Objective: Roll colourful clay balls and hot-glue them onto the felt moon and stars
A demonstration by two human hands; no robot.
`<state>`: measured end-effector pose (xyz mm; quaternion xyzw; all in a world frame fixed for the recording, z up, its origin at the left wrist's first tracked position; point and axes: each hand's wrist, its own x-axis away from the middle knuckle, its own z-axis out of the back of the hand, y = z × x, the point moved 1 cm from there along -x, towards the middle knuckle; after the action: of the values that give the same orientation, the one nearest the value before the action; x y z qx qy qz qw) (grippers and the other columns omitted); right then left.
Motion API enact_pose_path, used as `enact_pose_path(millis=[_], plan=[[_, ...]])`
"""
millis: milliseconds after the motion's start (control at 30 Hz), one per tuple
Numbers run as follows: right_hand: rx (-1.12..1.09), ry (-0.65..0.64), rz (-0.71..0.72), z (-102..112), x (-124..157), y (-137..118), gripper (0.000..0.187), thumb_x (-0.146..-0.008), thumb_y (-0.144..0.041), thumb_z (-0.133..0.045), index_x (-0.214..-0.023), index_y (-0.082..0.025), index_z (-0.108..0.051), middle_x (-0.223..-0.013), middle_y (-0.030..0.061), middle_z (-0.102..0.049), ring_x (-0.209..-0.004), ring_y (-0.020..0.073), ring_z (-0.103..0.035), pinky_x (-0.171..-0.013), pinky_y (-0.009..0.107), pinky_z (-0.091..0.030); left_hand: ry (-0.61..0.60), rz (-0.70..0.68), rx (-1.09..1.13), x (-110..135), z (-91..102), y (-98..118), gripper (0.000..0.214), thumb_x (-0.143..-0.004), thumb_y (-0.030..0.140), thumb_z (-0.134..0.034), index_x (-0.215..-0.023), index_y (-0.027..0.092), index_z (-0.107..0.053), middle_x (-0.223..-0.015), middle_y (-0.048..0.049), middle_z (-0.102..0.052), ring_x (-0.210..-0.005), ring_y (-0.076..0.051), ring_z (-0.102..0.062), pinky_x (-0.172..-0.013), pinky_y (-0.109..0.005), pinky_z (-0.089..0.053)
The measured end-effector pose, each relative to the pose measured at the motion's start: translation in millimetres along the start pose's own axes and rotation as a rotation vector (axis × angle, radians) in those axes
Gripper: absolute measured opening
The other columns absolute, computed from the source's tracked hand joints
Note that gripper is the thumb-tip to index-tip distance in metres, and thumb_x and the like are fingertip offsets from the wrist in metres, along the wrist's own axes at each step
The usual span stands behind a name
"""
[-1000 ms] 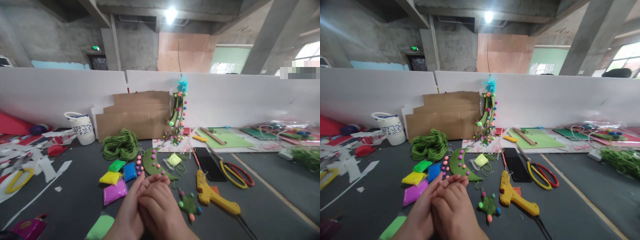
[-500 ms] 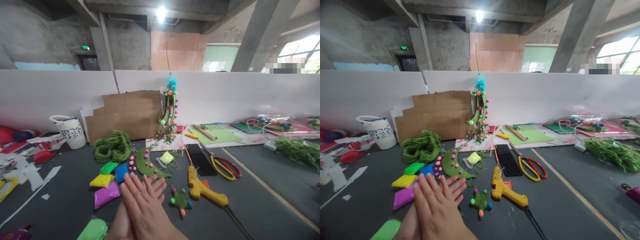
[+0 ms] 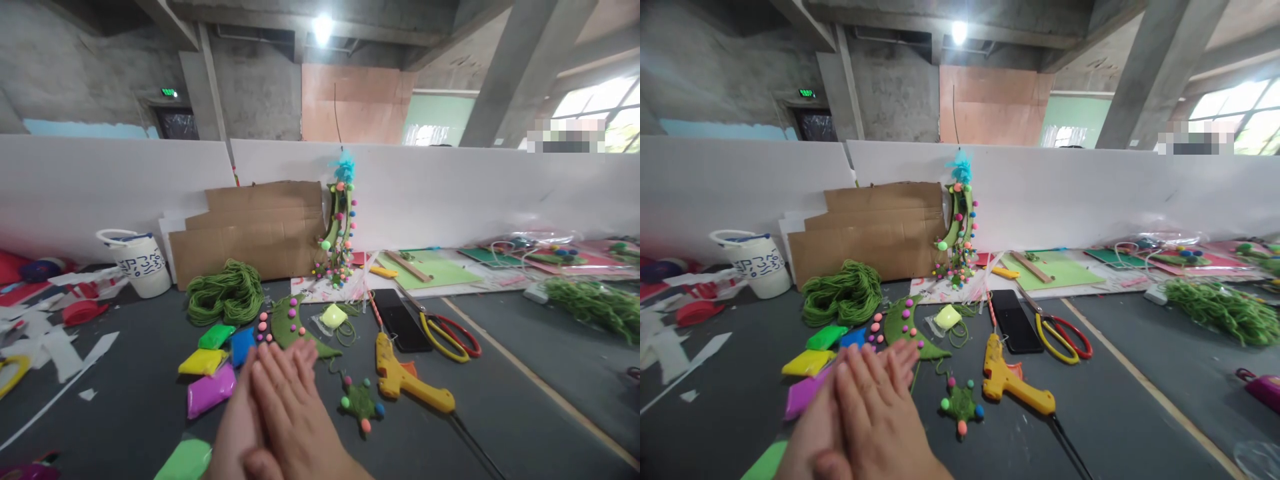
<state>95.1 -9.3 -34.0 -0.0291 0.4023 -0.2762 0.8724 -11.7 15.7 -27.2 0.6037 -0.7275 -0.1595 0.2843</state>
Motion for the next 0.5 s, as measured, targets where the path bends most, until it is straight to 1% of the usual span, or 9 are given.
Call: enact_pose_path(millis=[67, 133, 200, 267, 300, 333, 367, 433, 500], plan=[[0.048, 0.059, 0.085, -9, 0, -5, 0.056, -0.098, -0.041, -0.037, -0.143, -0.010, -0.030, -0.149, 0.0090, -0.032, -0.140, 0.0213, -0.019, -0.114, 0.039, -0.019, -0.088, 0.004, 0.022, -6, 5.1, 1, 0.056, -0.089, 0.055, -0.030, -0.131, 0.023, -0.050, -0.140, -0.0068, -0.050, -0.140, -0.020, -0.021, -0.113, -0.036, -0.018], [0.096, 0.077, 0.131, -13, -3, -8, 0.047, -0.100, -0.034, -0.034, -0.142, -0.013, -0.033, -0.148, 0.0039, -0.035, -0.141, 0.0170, -0.015, -0.113, 0.036, -0.022, -0.206, 0.040, 0.042, -12, 9.4, -9, 0.059, -0.089, 0.056, -0.026, -0.125, 0.020, -0.056, -0.140, -0.0075, -0.049, -0.141, -0.020, -0.016, -0.115, -0.036, -0.011], [0.105, -0.073, 0.136, -10, -7, -6, 0.048, -0.100, -0.035, -0.033, -0.144, -0.017, -0.029, -0.149, 0.0017, -0.033, -0.141, 0.0124, -0.012, -0.112, 0.032, -0.026, -0.297, 0.130, 0.021, -13, 11.6, -23, 0.059, -0.089, 0.054, -0.025, -0.121, 0.018, -0.060, -0.140, -0.0062, -0.049, -0.142, -0.021, -0.007, -0.115, -0.039, -0.002], [0.107, -0.109, 0.109, -4, -8, -3, 0.060, -0.098, -0.046, -0.035, -0.146, -0.013, -0.024, -0.150, 0.0077, -0.030, -0.141, 0.0192, -0.013, -0.111, 0.041, -0.027, -0.314, 0.159, 0.013, -11, 11.7, -30, 0.058, -0.089, 0.055, -0.023, -0.127, 0.026, -0.055, -0.142, 0.0001, -0.046, -0.142, -0.017, 0.002, -0.115, -0.039, 0.004], [0.109, -0.116, 0.102, -3, -7, -2, 0.067, -0.095, -0.051, -0.036, -0.146, -0.009, -0.023, -0.151, 0.0111, -0.027, -0.141, 0.0227, -0.014, -0.111, 0.043, -0.027, -0.320, 0.140, 0.019, -9, 11.2, -28, 0.057, -0.089, 0.055, -0.021, -0.133, 0.031, -0.047, -0.146, 0.0055, -0.041, -0.141, -0.014, 0.004, -0.115, -0.035, 0.003], [0.113, -0.102, 0.096, -5, -6, -2, 0.070, -0.095, -0.052, -0.037, -0.145, -0.005, -0.023, -0.151, 0.0141, -0.026, -0.141, 0.0253, -0.015, -0.110, 0.044, -0.027, -0.329, 0.109, 0.030, -8, 10.9, -23, 0.058, -0.089, 0.056, -0.021, -0.139, 0.032, -0.039, -0.149, 0.0078, -0.035, -0.142, -0.013, 0.003, -0.116, -0.032, 0.001], [0.130, -0.075, 0.111, -9, -4, -4, 0.064, -0.096, -0.047, -0.038, -0.143, -0.005, -0.028, -0.150, 0.0143, -0.029, -0.140, 0.0249, -0.017, -0.110, 0.043, -0.027, -0.336, 0.080, 0.042, -7, 10.9, -15, 0.063, -0.088, 0.059, -0.021, -0.142, 0.029, -0.032, -0.151, 0.0054, -0.031, -0.142, -0.014, 0.000, -0.116, -0.033, 0.000], [0.170, 0.021, 0.157, -19, -2, -9, 0.042, -0.099, -0.030, -0.038, -0.137, -0.013, -0.040, -0.145, 0.0052, -0.041, -0.140, 0.0196, -0.020, -0.111, 0.036, -0.029, -0.375, 0.031, 0.062, -6, 11.7, 1, 0.073, -0.087, 0.062, -0.020, -0.146, 0.018, -0.024, -0.152, -0.0050, -0.030, -0.142, -0.018, -0.008, -0.116, -0.035, 0.001], [0.183, 0.045, 0.200, -24, -4, -12, 0.038, -0.100, -0.031, -0.037, -0.136, -0.018, -0.042, -0.145, -0.0012, -0.041, -0.140, 0.0155, -0.019, -0.112, 0.033, -0.028, -0.403, 0.008, 0.071, -6, 12.6, 9, 0.077, -0.086, 0.064, -0.019, -0.145, 0.014, -0.026, -0.149, -0.0083, -0.035, -0.142, -0.019, -0.008, -0.116, -0.037, 0.002]])
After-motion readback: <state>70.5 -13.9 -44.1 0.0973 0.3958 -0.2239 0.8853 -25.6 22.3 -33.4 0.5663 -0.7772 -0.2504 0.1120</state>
